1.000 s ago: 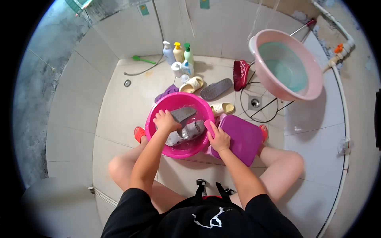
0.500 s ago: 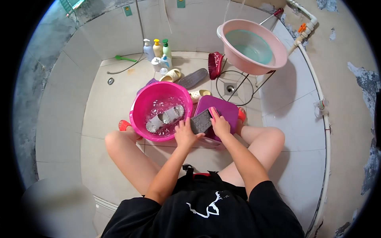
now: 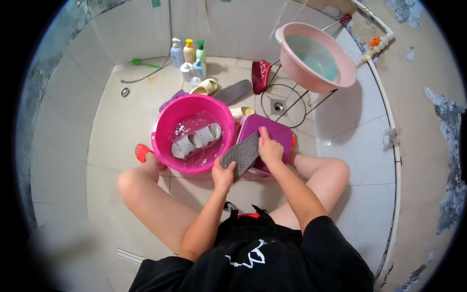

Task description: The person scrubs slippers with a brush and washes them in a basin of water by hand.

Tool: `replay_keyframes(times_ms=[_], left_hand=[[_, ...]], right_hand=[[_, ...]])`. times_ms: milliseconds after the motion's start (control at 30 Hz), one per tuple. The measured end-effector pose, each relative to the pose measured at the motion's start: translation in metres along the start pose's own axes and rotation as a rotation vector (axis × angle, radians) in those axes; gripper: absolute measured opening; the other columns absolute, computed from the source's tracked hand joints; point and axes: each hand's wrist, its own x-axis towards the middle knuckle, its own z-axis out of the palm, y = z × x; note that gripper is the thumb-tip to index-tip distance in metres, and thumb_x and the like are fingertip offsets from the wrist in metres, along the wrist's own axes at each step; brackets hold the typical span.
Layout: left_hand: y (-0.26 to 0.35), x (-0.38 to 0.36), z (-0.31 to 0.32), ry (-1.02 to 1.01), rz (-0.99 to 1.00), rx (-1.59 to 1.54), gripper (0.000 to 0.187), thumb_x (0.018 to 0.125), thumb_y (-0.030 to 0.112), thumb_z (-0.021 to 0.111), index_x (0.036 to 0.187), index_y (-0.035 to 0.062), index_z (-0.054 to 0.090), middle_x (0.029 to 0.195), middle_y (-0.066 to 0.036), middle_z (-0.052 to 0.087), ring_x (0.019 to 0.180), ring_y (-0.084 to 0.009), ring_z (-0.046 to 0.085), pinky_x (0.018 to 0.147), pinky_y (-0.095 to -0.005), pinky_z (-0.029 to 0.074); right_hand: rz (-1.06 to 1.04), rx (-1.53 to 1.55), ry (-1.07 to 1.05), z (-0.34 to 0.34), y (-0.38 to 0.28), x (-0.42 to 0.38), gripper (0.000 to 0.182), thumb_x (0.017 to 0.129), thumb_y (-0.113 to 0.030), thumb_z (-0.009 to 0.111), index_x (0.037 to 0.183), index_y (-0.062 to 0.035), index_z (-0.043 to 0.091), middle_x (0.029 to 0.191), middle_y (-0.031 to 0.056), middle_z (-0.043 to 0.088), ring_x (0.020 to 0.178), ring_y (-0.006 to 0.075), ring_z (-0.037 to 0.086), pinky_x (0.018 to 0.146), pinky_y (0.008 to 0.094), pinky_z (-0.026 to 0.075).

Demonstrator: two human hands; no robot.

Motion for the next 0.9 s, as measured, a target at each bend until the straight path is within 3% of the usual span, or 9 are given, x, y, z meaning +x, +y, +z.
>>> replay_keyframes(times_ms=[33, 67, 200, 367, 500, 600, 667, 800, 900], left_hand=[[0.004, -0.003, 0.001, 0.005, 0.036, -0.002, 0.034, 0.079, 0.007, 0.068, 0.109, -0.0010, 0.054, 0.084, -0.012, 0.063, 0.059, -0.0218, 0.063, 0.037, -0.0327, 0.047], [0.004, -0.003, -0.001, 0.009, 0.030, 0.001, 0.034, 0.079, 0.007, 0.068, 0.109, -0.0010, 0.054, 0.084, -0.012, 0.063, 0.059, -0.0218, 0.063, 0.037, -0.0327, 0.047], [0.021, -0.008, 0.000, 0.103, 0.187, 0.280, 0.036, 0.076, 0.009, 0.070, 0.108, -0.0015, 0.058, 0.088, -0.014, 0.066, 0.071, -0.0223, 0.065, 0.057, -0.0349, 0.052], [0.031, -0.014, 0.005, 0.058, -0.039, 0.134, 0.038, 0.075, 0.012, 0.071, 0.109, -0.0014, 0.058, 0.096, -0.018, 0.067, 0.089, -0.0296, 0.065, 0.083, -0.0375, 0.048], [0.037, -0.013, 0.004, 0.104, 0.027, 0.286, 0.036, 0.076, 0.010, 0.070, 0.108, -0.0006, 0.059, 0.095, -0.017, 0.067, 0.086, -0.0271, 0.065, 0.081, -0.0368, 0.049], [0.032, -0.011, -0.001, 0.105, -0.043, 0.336, 0.035, 0.076, 0.007, 0.070, 0.109, -0.0007, 0.059, 0.095, -0.015, 0.067, 0.086, -0.0242, 0.064, 0.081, -0.0357, 0.049], [0.015, -0.007, 0.002, 0.050, -0.009, 0.050, 0.043, 0.075, 0.013, 0.071, 0.114, 0.0008, 0.057, 0.101, -0.018, 0.066, 0.094, -0.0304, 0.064, 0.084, -0.0388, 0.048], [0.018, -0.009, 0.006, 0.124, 0.029, 0.066, 0.039, 0.076, 0.002, 0.068, 0.113, -0.0027, 0.057, 0.100, -0.013, 0.065, 0.090, -0.0216, 0.062, 0.083, -0.0324, 0.048], [0.018, -0.011, 0.002, 0.081, -0.015, -0.009, 0.040, 0.077, 0.002, 0.069, 0.114, -0.0033, 0.056, 0.102, -0.014, 0.065, 0.092, -0.0218, 0.062, 0.084, -0.0326, 0.048]], right_hand=[[0.015, -0.008, 0.017, 0.000, -0.007, -0.001, 0.041, 0.092, -0.031, 0.045, 0.132, -0.0208, 0.039, 0.064, 0.0160, 0.064, 0.057, 0.0366, 0.064, 0.052, 0.0504, 0.051], [0.032, -0.015, 0.038, 0.000, -0.015, -0.003, 0.041, 0.092, -0.031, 0.045, 0.132, -0.0209, 0.040, 0.063, 0.0162, 0.064, 0.056, 0.0362, 0.064, 0.052, 0.0509, 0.050], [-0.337, -0.021, -0.189, -0.017, -0.032, -0.051, 0.048, 0.091, -0.032, 0.046, 0.138, -0.0248, 0.034, 0.062, 0.0164, 0.063, 0.056, 0.0366, 0.064, 0.052, 0.0505, 0.051], [0.056, -0.070, -0.048, -0.003, 0.010, 0.007, 0.048, 0.094, -0.030, 0.040, 0.139, -0.0167, 0.032, 0.067, 0.0177, 0.065, 0.060, 0.0358, 0.065, 0.054, 0.0504, 0.051], [-0.318, -0.031, -0.368, -0.031, -0.029, -0.045, 0.055, 0.093, -0.032, 0.040, 0.144, -0.0205, 0.024, 0.068, 0.0197, 0.065, 0.061, 0.0372, 0.065, 0.061, 0.0530, 0.052], [-0.098, -0.174, -0.126, 0.001, 0.009, -0.002, 0.049, 0.094, -0.032, 0.041, 0.141, -0.0203, 0.031, 0.069, 0.0188, 0.065, 0.063, 0.0362, 0.066, 0.059, 0.0506, 0.052], [0.040, -0.088, -0.077, 0.000, 0.007, 0.012, 0.049, 0.094, -0.032, 0.041, 0.140, -0.0193, 0.030, 0.068, 0.0192, 0.065, 0.062, 0.0364, 0.065, 0.058, 0.0501, 0.052], [-0.363, 0.003, -0.305, -0.035, -0.039, -0.042, 0.050, 0.092, -0.030, 0.041, 0.139, -0.0185, 0.027, 0.069, 0.0189, 0.066, 0.061, 0.0376, 0.065, 0.054, 0.0501, 0.052], [-0.151, -0.178, -0.096, -0.004, 0.005, -0.005, 0.047, 0.093, -0.029, 0.042, 0.137, -0.0188, 0.029, 0.066, 0.0169, 0.065, 0.059, 0.0350, 0.065, 0.052, 0.0502, 0.051]])
